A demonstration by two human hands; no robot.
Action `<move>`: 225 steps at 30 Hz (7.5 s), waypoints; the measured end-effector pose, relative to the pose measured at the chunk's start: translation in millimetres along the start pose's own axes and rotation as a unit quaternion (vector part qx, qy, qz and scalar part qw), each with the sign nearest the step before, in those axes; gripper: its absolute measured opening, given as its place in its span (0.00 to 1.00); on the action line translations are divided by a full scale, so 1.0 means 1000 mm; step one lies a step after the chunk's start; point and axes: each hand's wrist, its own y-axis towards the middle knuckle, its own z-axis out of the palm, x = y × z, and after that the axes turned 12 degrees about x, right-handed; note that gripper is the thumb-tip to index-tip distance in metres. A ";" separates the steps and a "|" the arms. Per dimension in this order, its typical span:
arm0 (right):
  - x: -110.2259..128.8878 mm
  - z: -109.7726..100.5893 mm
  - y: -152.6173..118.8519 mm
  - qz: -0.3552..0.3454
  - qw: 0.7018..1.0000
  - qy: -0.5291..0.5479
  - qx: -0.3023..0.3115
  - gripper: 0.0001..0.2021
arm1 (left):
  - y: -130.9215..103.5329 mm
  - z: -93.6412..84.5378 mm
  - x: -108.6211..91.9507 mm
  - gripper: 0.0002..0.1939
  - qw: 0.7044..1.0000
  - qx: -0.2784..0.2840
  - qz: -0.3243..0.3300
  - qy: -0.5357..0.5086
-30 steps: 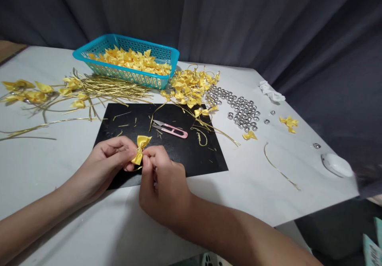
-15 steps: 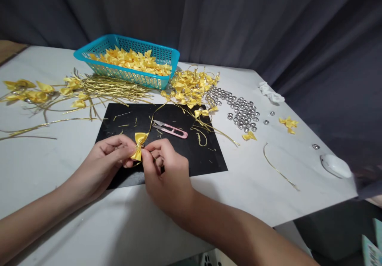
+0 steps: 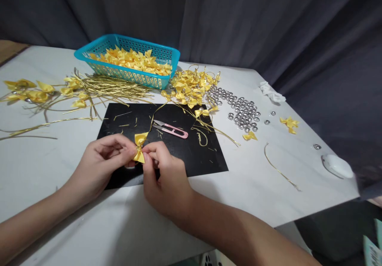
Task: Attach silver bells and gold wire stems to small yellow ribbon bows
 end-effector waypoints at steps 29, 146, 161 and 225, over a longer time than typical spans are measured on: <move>0.001 -0.001 -0.002 0.002 0.996 0.080 0.032 0.04 | -0.001 -0.002 0.002 0.07 0.994 0.040 -0.025 -0.098; 0.021 -0.017 0.012 0.241 0.901 0.353 0.078 0.05 | 0.001 0.006 -0.003 0.07 0.998 -0.011 0.008 0.066; 0.018 -0.014 0.004 0.167 0.973 0.154 0.042 0.07 | 0.001 0.005 -0.001 0.08 0.997 -0.026 0.008 0.073; 0.012 -0.013 0.003 0.143 0.984 0.100 0.040 0.06 | 0.003 0.002 -0.001 0.04 0.999 -0.022 -0.045 -0.009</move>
